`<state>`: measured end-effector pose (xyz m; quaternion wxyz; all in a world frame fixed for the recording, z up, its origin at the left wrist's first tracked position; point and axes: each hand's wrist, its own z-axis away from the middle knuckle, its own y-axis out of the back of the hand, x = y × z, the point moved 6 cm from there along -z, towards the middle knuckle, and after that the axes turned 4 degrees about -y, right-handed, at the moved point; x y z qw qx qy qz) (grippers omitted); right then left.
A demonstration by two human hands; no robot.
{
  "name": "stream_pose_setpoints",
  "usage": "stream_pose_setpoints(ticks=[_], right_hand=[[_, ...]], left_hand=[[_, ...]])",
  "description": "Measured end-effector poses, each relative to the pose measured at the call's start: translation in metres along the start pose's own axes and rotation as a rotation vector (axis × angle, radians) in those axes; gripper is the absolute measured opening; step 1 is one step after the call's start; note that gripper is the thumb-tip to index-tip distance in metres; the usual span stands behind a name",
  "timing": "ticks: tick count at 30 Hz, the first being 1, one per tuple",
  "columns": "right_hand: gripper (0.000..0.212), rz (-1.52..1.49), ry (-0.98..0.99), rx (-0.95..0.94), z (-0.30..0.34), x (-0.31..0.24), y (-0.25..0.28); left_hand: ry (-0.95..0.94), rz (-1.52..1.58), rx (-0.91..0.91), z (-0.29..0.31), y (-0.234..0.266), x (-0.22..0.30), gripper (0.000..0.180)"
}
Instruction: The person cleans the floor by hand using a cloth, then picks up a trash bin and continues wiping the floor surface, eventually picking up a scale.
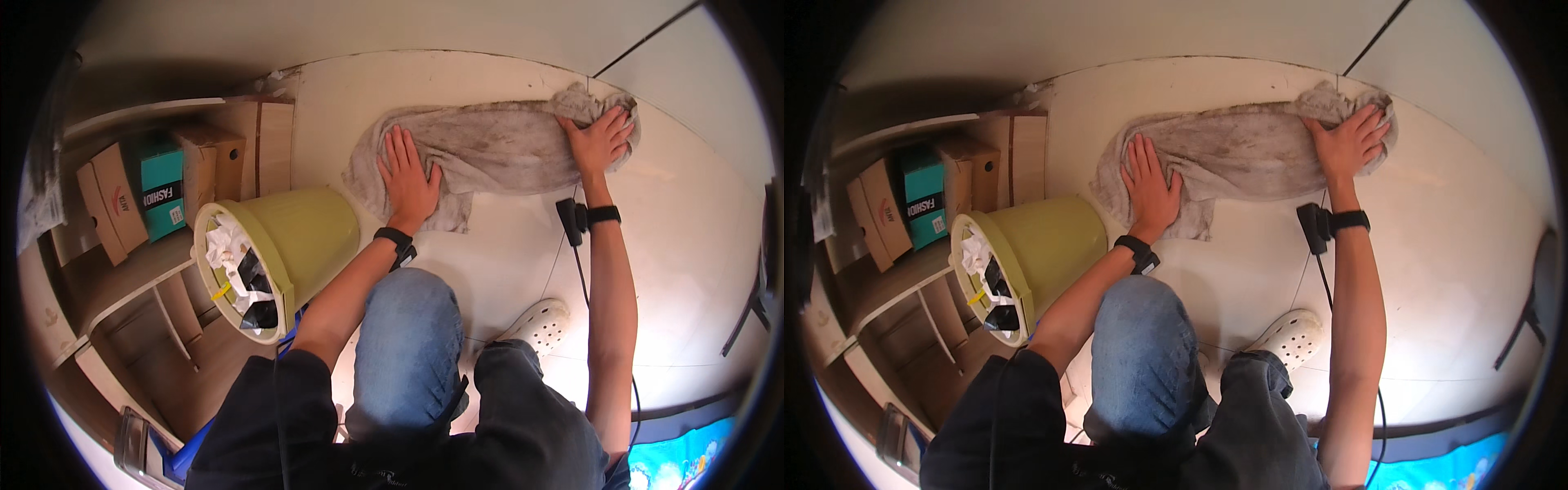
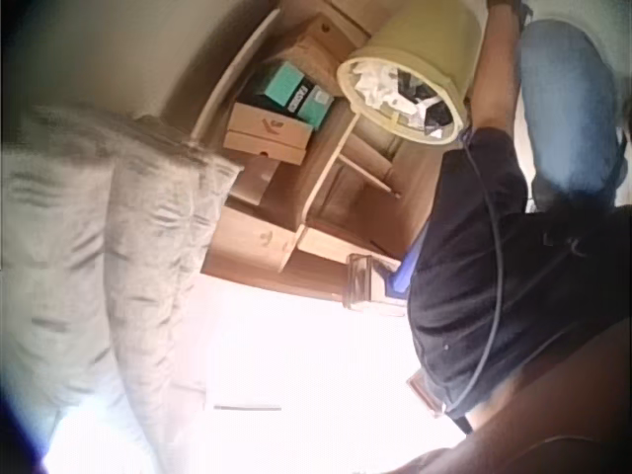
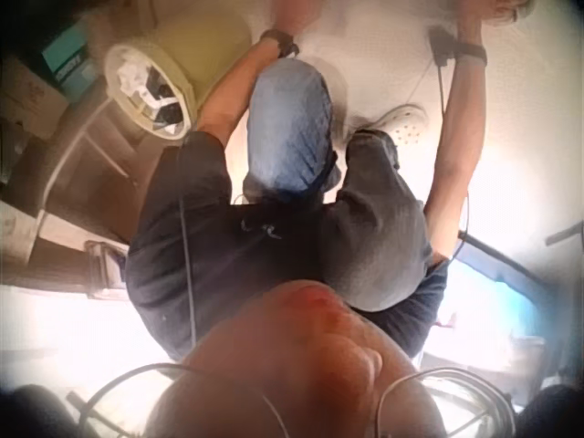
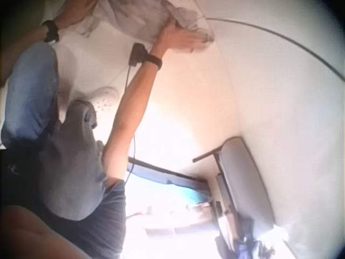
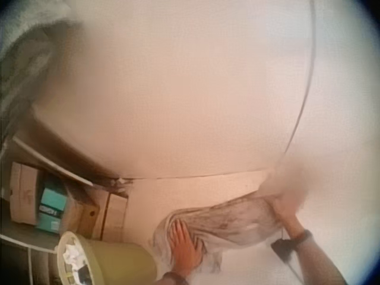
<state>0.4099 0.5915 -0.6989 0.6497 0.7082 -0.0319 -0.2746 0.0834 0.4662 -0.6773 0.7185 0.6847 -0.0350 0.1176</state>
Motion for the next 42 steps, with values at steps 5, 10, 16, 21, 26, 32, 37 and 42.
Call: stream_pose_setpoints(ticks=[5,10,16,21,26,32,37,42], right_hand=[[0.100,0.061,0.066,0.148,0.019,-0.061,-0.030],[0.073,-0.213,0.623,-0.173,0.088,-0.193,-0.057],[0.066,-0.456,0.957,-0.568,0.118,-0.193,-0.046],[0.072,-0.285,0.740,-0.527,0.143,-0.105,0.003],[0.068,-0.129,0.459,-0.368,0.170,-0.013,0.038],[0.064,-0.089,0.393,-0.359,0.167,-0.019,0.031],[0.063,-0.109,0.463,-0.400,0.158,-0.015,0.032],[0.063,-0.128,0.458,-0.410,0.158,-0.007,0.027]], left_hand=[[-0.025,0.015,-0.017,0.001,0.001,-0.006,0.080],[-0.033,0.048,-0.015,0.003,0.001,-0.010,0.079],[-0.032,0.046,-0.010,0.004,-0.002,-0.012,0.083],[0.203,0.066,0.005,0.016,0.000,-0.032,0.081],[0.415,0.026,0.135,0.007,-0.009,-0.042,0.079],[0.224,-0.020,0.183,-0.104,-0.009,-0.037,0.078],[0.084,0.047,0.261,-0.142,-0.004,-0.002,0.076],[-0.403,0.081,0.025,-0.058,-0.009,0.043,0.077]])
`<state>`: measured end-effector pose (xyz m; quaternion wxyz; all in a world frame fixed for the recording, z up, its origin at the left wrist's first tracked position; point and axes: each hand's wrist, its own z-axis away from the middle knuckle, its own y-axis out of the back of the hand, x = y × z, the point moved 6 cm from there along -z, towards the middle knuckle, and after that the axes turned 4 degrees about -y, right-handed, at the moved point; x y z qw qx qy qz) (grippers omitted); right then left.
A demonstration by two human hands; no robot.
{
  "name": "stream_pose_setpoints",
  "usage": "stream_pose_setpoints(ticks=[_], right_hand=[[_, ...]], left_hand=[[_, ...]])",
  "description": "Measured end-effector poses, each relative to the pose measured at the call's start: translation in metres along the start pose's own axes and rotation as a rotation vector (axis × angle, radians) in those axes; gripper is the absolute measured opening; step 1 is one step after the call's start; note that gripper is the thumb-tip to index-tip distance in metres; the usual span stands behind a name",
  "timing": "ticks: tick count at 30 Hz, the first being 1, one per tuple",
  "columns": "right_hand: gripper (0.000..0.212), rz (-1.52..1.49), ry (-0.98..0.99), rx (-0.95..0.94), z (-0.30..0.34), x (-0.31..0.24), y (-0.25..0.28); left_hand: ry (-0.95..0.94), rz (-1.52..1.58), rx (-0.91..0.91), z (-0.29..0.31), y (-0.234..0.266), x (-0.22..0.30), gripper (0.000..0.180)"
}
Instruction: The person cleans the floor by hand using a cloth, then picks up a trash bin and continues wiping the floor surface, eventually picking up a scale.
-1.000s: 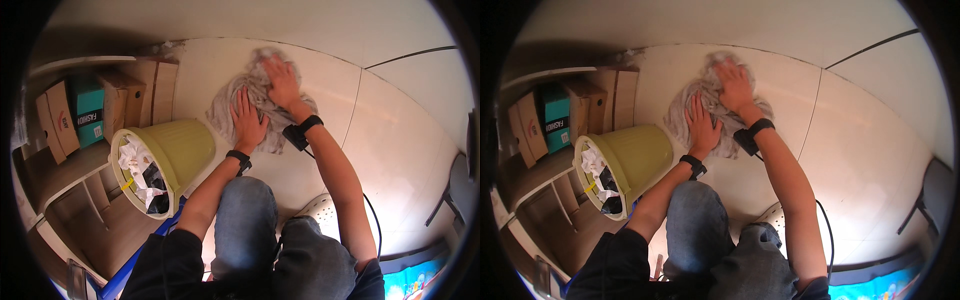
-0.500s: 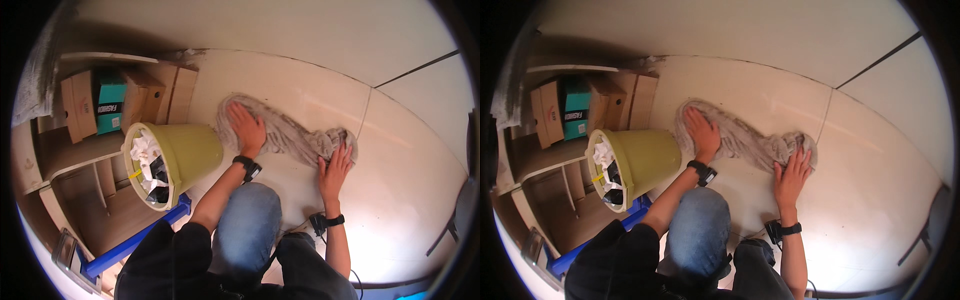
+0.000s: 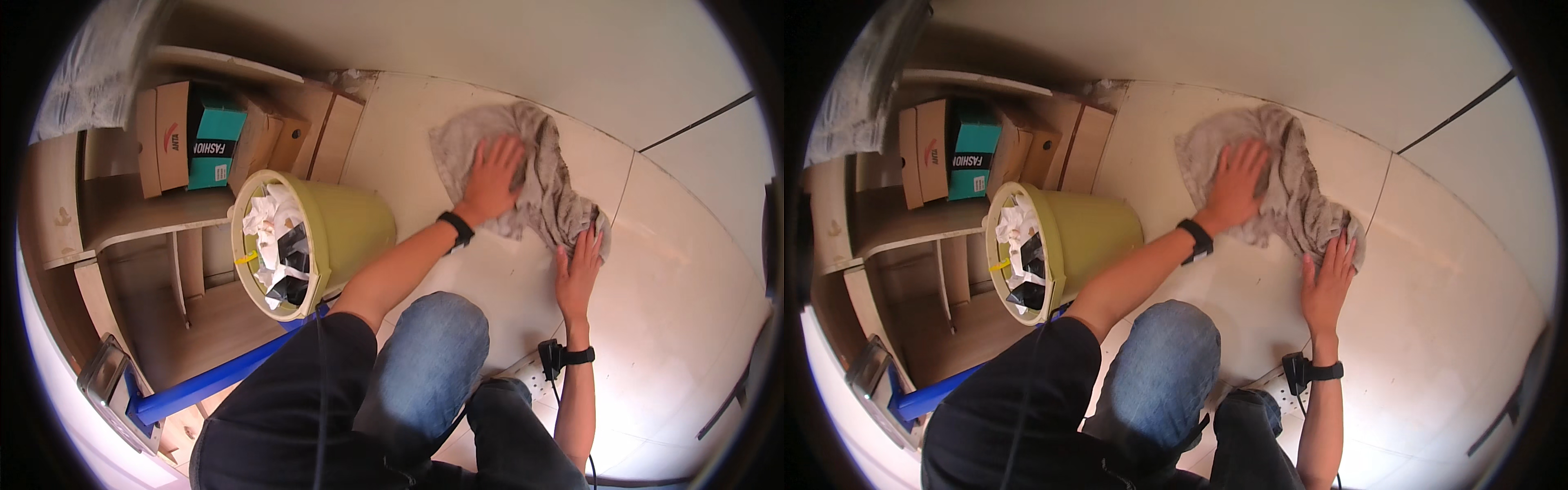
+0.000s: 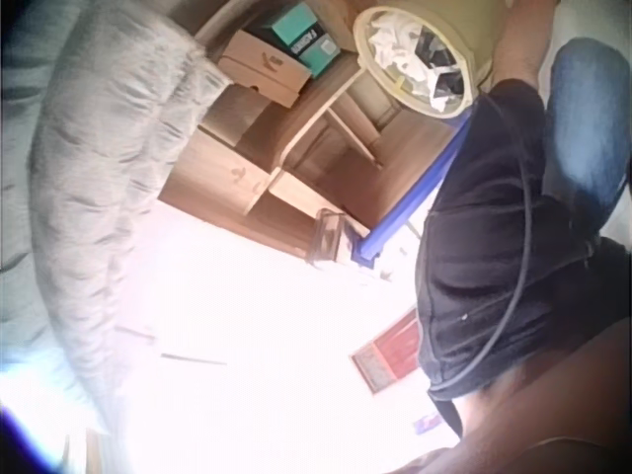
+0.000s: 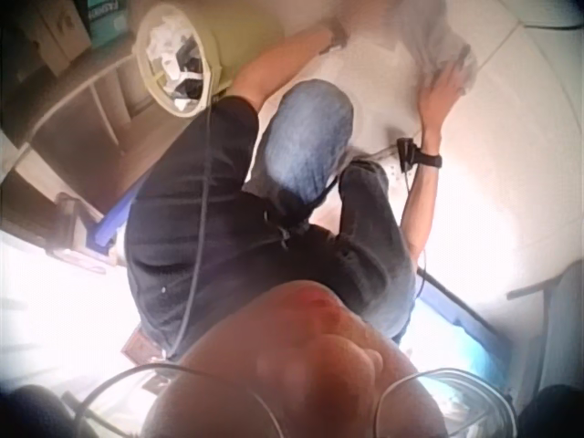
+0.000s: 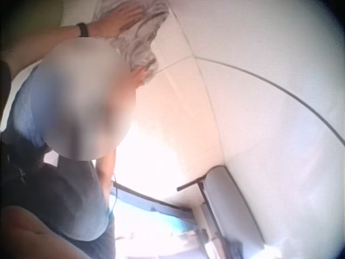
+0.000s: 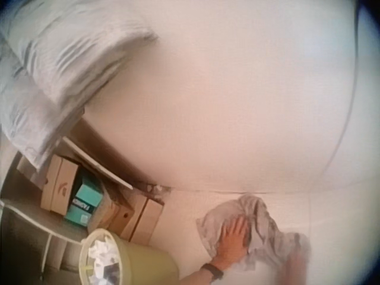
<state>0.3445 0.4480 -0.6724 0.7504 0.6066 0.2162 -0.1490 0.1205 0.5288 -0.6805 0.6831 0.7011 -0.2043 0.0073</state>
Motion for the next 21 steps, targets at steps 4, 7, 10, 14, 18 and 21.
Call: stream_pose_setpoints(ticks=[4,7,10,14,18,21], right_hand=[[0.066,-0.129,-0.050,0.011,0.002,0.010,0.006],[0.075,-0.122,-0.094,0.022,0.013,0.015,0.003],[0.093,-0.096,-0.144,0.038,0.026,0.012,0.009],[0.118,-0.005,-0.222,0.038,0.056,0.019,0.002],[0.130,-0.021,-0.266,0.023,0.062,0.009,-0.017],[0.136,0.010,-0.339,0.079,0.022,0.011,-0.022]], left_hand=[[-0.200,0.048,-0.248,0.084,-0.010,0.064,0.074],[-0.256,0.105,-0.269,0.161,-0.007,0.084,0.078],[-0.219,0.167,-0.291,0.231,-0.013,0.095,0.083],[0.093,0.276,-0.569,0.272,-0.014,0.088,0.086],[0.328,0.234,-0.644,0.282,0.003,0.075,0.088],[0.374,0.192,-0.530,0.281,-0.003,0.063,0.094]])
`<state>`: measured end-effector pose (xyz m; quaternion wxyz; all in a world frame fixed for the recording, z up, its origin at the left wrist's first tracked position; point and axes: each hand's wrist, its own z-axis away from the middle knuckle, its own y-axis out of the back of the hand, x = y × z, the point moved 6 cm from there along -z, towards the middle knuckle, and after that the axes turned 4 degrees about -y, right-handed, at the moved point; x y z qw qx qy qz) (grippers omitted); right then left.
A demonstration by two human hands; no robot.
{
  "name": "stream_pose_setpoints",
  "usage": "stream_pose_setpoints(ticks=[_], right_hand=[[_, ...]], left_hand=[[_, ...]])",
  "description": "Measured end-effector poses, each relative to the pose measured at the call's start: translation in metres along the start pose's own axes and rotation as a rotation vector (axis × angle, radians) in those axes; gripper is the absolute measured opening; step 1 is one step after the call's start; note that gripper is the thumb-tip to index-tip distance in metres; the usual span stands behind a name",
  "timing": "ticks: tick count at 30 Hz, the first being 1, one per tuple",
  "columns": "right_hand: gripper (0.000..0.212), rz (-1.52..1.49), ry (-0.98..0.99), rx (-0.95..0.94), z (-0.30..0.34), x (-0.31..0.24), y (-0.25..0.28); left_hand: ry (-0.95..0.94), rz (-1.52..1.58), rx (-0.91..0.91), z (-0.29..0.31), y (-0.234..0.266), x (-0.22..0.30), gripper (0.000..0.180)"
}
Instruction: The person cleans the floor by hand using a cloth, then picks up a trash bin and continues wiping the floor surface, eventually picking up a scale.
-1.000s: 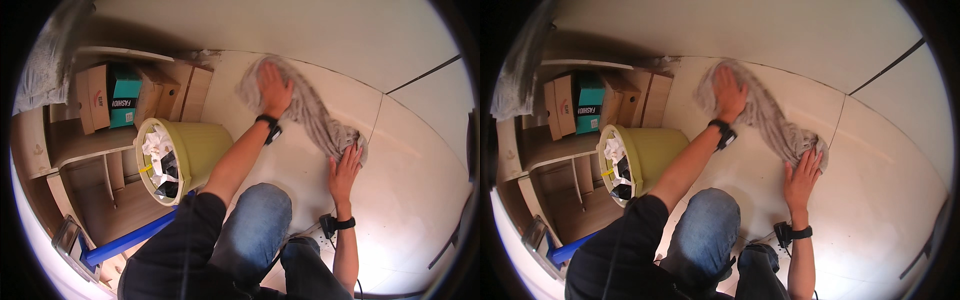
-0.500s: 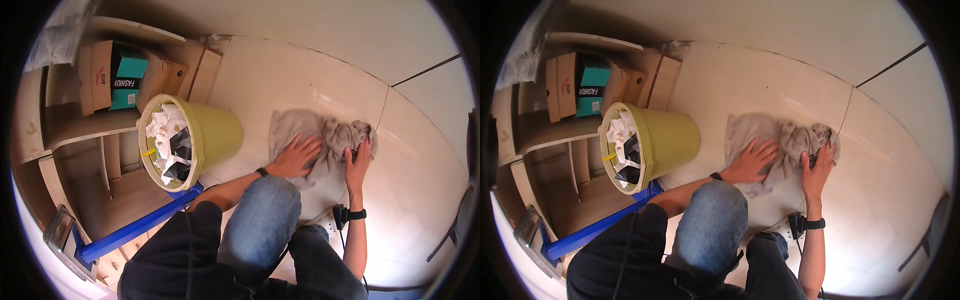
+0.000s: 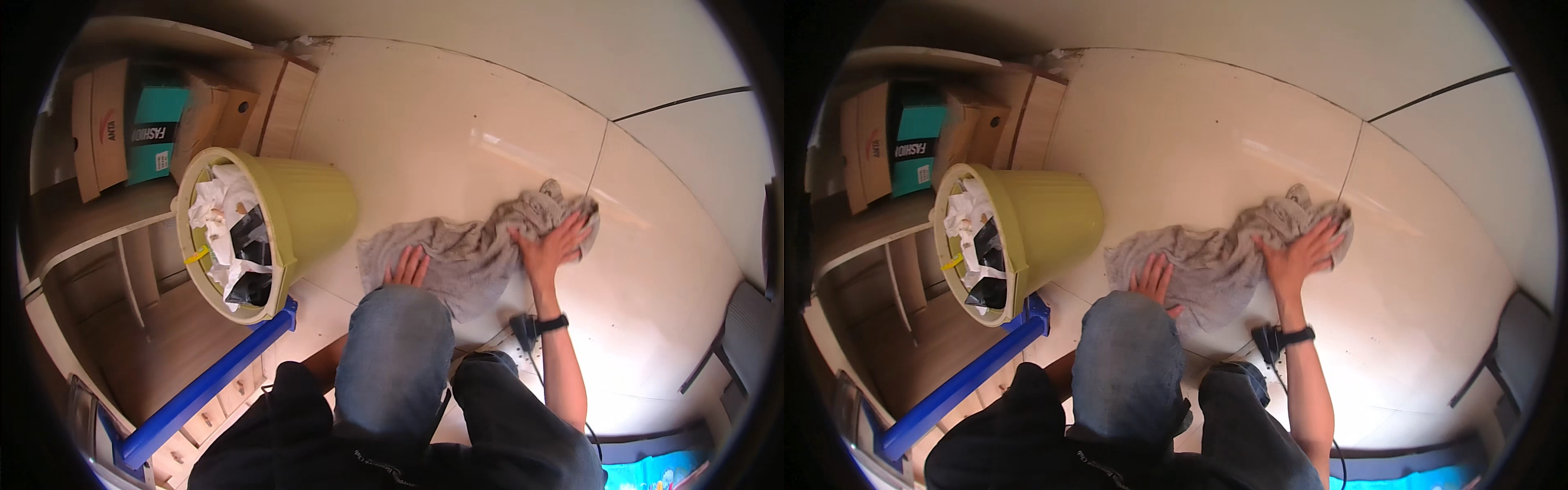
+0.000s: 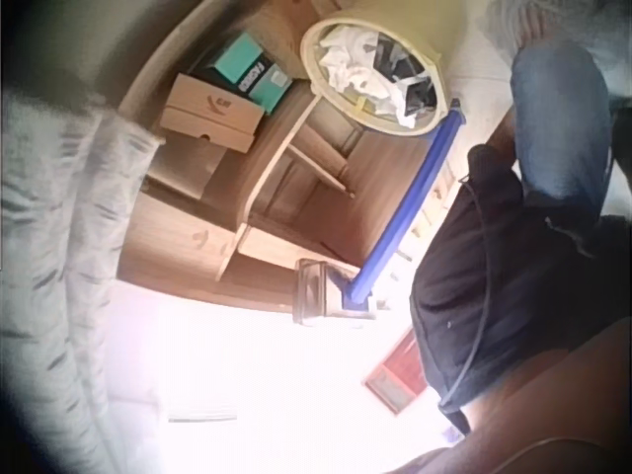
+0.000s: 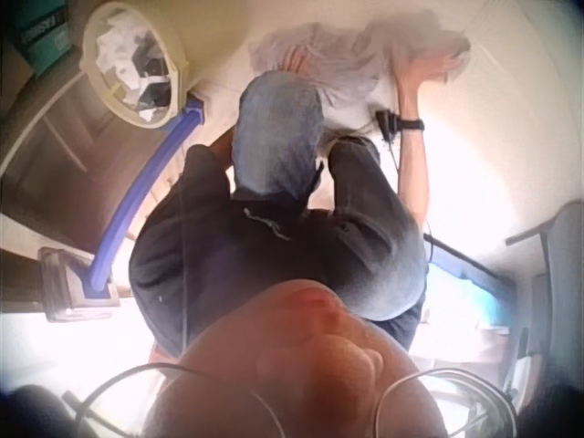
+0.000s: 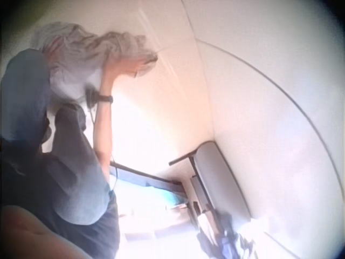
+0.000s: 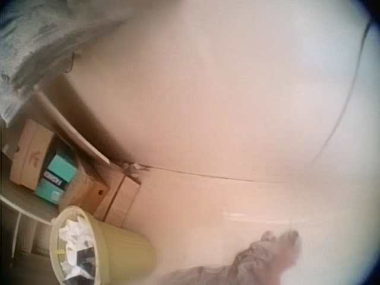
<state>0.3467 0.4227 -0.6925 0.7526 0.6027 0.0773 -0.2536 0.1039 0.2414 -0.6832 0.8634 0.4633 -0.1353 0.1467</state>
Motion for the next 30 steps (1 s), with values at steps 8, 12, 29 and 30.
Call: stream_pose_setpoints(ticks=[8,12,29,30], right_hand=[[0.123,-0.100,0.219,-0.014,-0.155,-0.082,-0.028],[0.099,-0.109,0.565,-0.170,-0.152,-0.148,-0.049],[0.095,0.011,1.015,-0.505,-0.154,-0.359,-0.140],[0.095,0.003,1.021,-0.509,-0.149,-0.375,-0.151]], left_hand=[[-0.060,-0.043,0.386,-0.090,0.075,-0.005,0.095],[-0.027,-0.054,0.358,-0.098,0.070,-0.010,0.093],[0.056,0.167,0.536,-0.094,0.074,-0.016,0.090],[0.058,0.145,0.551,-0.094,0.078,-0.015,0.092]])
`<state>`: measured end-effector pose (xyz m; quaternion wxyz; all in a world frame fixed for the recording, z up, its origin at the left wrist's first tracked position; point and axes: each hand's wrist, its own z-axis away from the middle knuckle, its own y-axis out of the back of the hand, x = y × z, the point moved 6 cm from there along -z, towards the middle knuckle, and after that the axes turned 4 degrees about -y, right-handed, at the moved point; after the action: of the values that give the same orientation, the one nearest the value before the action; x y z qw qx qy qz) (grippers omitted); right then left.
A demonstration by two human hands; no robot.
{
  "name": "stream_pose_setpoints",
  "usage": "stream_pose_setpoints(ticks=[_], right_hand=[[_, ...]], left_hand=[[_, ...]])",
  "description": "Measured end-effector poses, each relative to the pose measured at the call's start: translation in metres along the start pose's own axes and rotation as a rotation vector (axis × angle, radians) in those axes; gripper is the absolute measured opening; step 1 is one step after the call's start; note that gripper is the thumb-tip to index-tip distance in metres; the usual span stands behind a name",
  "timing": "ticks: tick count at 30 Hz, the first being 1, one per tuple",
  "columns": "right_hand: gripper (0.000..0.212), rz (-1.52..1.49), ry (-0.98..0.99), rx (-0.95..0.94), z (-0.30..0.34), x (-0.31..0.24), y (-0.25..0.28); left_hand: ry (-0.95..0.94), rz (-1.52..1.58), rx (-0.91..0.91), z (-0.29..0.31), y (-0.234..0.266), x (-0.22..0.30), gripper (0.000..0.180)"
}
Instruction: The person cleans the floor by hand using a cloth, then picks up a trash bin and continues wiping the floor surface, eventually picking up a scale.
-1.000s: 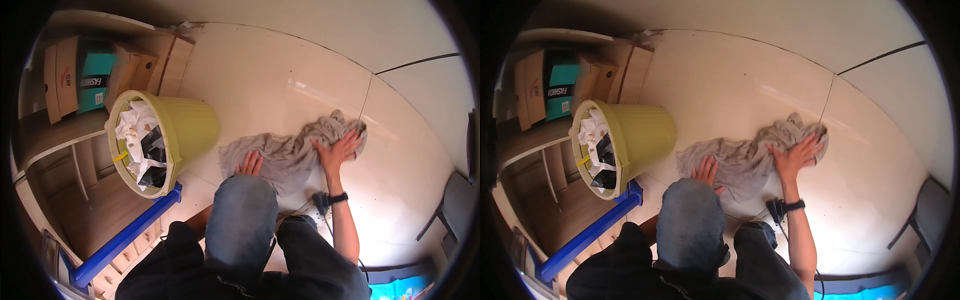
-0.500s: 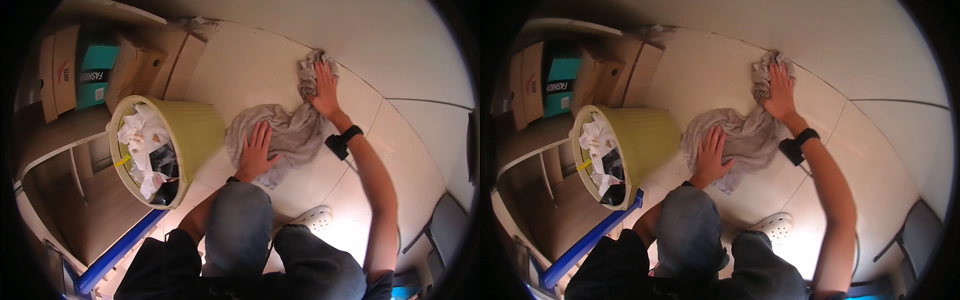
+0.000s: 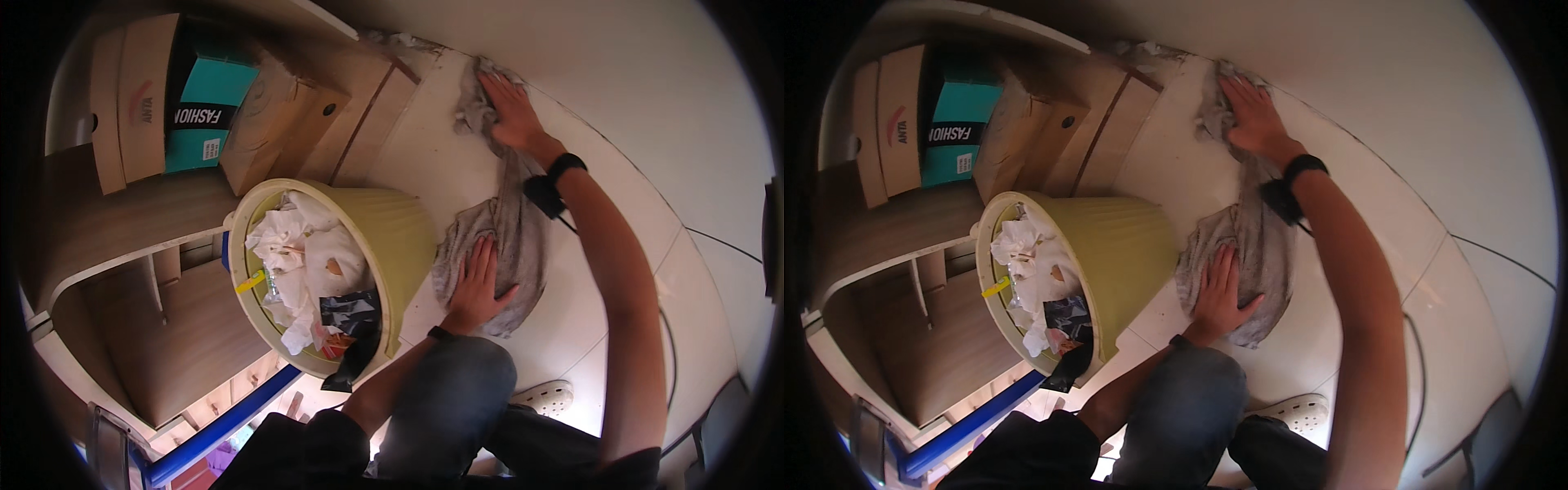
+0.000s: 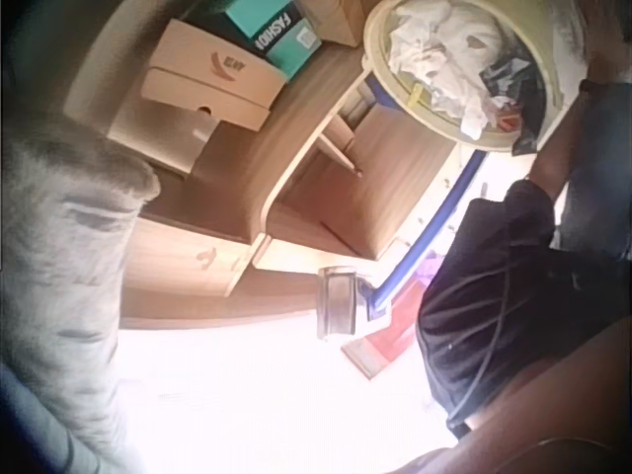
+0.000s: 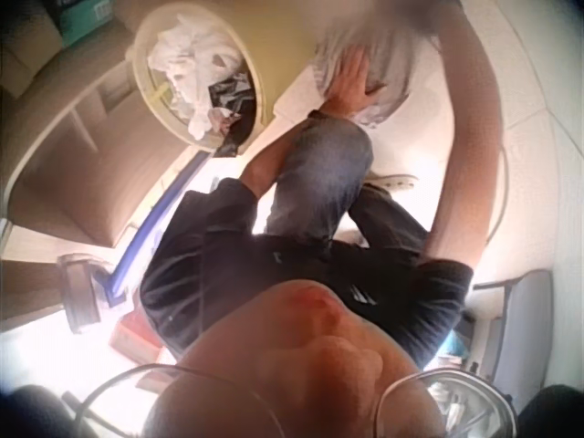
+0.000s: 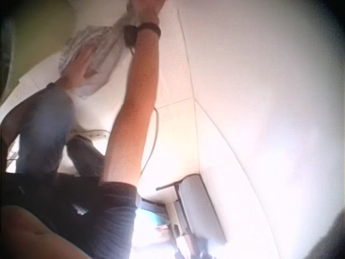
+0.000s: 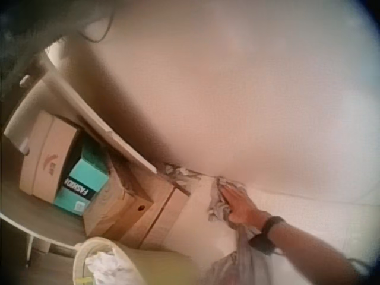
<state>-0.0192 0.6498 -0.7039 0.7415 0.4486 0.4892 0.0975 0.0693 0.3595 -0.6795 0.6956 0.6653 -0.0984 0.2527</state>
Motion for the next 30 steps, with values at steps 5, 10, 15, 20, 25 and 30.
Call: stream_pose_setpoints(ticks=[5,10,15,20,25,30], right_hand=[[0.078,0.002,0.010,0.136,-0.056,-0.046,-0.040],[0.079,0.010,0.054,0.097,-0.037,-0.077,-0.058],[0.073,-0.166,0.280,-0.135,0.021,-0.109,-0.089],[0.071,-0.099,0.491,-0.245,0.050,-0.133,-0.093],[0.070,-0.133,0.530,-0.268,0.094,-0.114,-0.075],[0.070,-0.008,0.467,-0.236,0.163,-0.090,-0.031]], left_hand=[[0.067,0.034,0.032,-0.001,-0.004,-0.005,0.090],[0.063,0.024,0.017,0.003,-0.002,-0.009,0.088],[0.047,-0.048,0.036,0.005,-0.001,-0.007,0.082],[0.079,-0.013,-0.006,0.007,-0.004,-0.007,0.077],[-0.009,0.015,0.115,0.005,0.003,-0.006,0.070],[-0.136,0.089,0.078,0.012,-0.004,-0.003,0.048]])
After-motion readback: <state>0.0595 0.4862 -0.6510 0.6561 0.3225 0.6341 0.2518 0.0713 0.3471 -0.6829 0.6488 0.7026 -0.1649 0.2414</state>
